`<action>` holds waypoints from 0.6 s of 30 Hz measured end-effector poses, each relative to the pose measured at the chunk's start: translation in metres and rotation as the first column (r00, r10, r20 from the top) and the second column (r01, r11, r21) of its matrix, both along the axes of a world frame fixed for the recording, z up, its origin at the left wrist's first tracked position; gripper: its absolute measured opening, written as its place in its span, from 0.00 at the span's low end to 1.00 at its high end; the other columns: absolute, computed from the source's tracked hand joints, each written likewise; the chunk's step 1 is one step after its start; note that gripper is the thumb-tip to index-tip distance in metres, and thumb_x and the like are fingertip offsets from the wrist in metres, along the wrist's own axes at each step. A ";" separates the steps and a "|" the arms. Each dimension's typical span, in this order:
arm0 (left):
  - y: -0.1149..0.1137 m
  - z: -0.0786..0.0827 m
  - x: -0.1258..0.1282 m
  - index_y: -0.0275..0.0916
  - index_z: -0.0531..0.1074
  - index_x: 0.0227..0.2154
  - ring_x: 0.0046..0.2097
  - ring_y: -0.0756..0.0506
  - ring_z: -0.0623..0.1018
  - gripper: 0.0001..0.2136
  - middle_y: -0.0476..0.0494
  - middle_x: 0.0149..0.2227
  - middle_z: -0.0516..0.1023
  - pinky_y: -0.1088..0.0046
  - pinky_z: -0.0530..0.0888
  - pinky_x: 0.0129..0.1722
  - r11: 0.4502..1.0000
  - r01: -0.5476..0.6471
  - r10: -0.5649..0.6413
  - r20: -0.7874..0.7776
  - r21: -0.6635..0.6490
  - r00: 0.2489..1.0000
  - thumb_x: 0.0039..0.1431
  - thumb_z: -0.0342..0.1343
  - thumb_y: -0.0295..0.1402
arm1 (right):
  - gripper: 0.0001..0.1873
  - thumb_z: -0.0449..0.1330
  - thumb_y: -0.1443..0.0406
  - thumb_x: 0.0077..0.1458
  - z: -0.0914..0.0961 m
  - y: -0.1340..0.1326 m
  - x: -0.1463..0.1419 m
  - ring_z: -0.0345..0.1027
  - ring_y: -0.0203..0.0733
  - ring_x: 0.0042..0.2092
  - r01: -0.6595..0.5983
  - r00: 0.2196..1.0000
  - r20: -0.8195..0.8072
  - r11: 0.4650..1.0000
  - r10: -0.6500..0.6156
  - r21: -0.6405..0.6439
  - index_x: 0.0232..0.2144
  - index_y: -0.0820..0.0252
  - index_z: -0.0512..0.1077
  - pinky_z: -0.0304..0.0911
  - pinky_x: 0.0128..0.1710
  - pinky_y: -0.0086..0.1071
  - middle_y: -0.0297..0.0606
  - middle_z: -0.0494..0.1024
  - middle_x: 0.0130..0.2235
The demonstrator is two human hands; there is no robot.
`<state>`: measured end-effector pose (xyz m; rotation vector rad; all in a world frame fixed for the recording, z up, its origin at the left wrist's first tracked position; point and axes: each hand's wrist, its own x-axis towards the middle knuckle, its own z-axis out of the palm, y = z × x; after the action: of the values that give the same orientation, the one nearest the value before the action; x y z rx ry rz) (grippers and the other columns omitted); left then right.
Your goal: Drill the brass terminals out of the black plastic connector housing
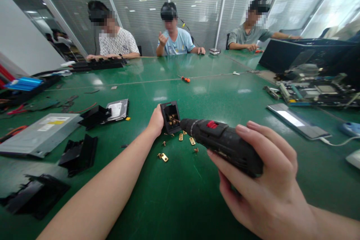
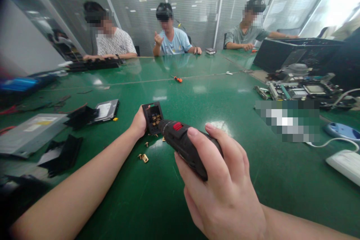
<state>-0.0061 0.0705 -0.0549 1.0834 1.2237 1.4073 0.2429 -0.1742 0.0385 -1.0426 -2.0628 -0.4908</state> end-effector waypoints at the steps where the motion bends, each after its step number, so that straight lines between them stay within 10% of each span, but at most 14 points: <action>1: 0.000 0.000 0.000 0.42 0.73 0.24 0.28 0.45 0.75 0.19 0.51 0.22 0.75 0.68 0.72 0.34 1.000 -0.005 0.005 0.000 0.002 1.000 0.57 0.55 0.53 | 0.21 0.64 0.74 0.56 0.000 0.000 0.000 0.53 0.72 0.67 -0.004 1.000 0.002 1.000 0.004 -0.001 0.52 0.62 0.78 0.58 0.63 0.62 0.52 0.59 0.65; 13: 0.000 -0.003 -0.002 0.42 0.69 0.24 0.28 0.46 0.73 0.18 0.52 0.22 0.73 0.69 0.70 0.33 1.000 -0.015 0.015 0.019 -0.008 1.000 0.57 0.54 0.51 | 0.17 0.63 0.74 0.63 0.000 -0.005 -0.013 0.47 0.52 0.74 -0.098 0.992 -0.071 0.994 0.101 0.050 0.50 0.50 0.79 0.49 0.72 0.44 0.39 0.71 0.58; 18: 0.001 -0.004 -0.004 0.42 0.69 0.23 0.29 0.45 0.74 0.19 0.51 0.22 0.74 0.69 0.71 0.33 1.000 0.009 -0.009 -0.001 -0.009 1.000 0.58 0.52 0.52 | 0.10 0.59 0.59 0.70 -0.020 -0.012 -0.004 0.42 0.32 0.75 -0.193 0.981 0.001 0.966 0.196 0.170 0.42 0.38 0.82 0.32 0.77 0.36 0.26 0.83 0.37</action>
<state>-0.0097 0.0710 -0.0594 1.0826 1.2235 1.3936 0.2392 -0.1867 0.0187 -0.7333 -2.0438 -0.5437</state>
